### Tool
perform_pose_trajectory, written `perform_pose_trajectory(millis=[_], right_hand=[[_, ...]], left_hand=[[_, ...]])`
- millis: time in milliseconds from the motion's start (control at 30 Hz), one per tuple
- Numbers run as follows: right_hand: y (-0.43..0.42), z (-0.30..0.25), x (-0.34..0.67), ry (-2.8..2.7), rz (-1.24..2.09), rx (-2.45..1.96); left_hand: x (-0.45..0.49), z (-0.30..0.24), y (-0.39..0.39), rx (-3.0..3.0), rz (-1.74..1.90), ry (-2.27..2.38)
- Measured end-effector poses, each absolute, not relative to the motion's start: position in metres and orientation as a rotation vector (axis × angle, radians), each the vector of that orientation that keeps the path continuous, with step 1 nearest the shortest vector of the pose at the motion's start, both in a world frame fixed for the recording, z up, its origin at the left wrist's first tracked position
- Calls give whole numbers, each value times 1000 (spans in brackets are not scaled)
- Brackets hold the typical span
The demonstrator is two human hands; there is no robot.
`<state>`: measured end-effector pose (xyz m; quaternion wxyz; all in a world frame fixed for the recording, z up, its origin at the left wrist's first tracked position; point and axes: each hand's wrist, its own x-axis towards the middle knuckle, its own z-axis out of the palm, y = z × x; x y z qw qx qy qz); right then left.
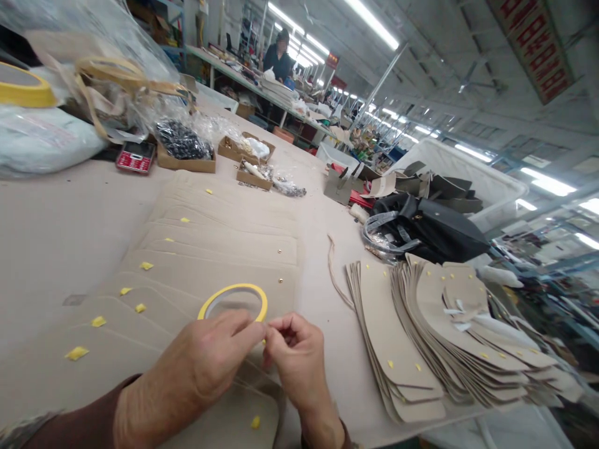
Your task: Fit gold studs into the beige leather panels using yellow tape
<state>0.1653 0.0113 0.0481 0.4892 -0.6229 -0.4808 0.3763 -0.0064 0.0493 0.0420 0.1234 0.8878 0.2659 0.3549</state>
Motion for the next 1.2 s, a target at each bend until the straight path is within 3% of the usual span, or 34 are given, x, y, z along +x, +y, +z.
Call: perform_pose_trajectory(millis=[100, 300, 733, 867, 1067, 1200], right_hand=[[20, 48, 188, -933, 1152, -1586], [27, 32, 218, -999, 1214, -1722], [33, 34, 203, -1740, 651, -1919], [32, 28, 207, -1695, 692, -1929], [19, 22, 220, -1310, 1021, -1847], [13, 24, 213, -1591, 719, -1813]], left_hand=[[-2, 42, 52, 2631, 1030, 775], [0, 18, 65, 2832, 750, 1022], [3, 7, 61, 2771, 699, 995], [3, 6, 62, 2786, 700, 1012], [3, 5, 63, 2789, 664, 1048], [3, 7, 63, 2766, 651, 1052]])
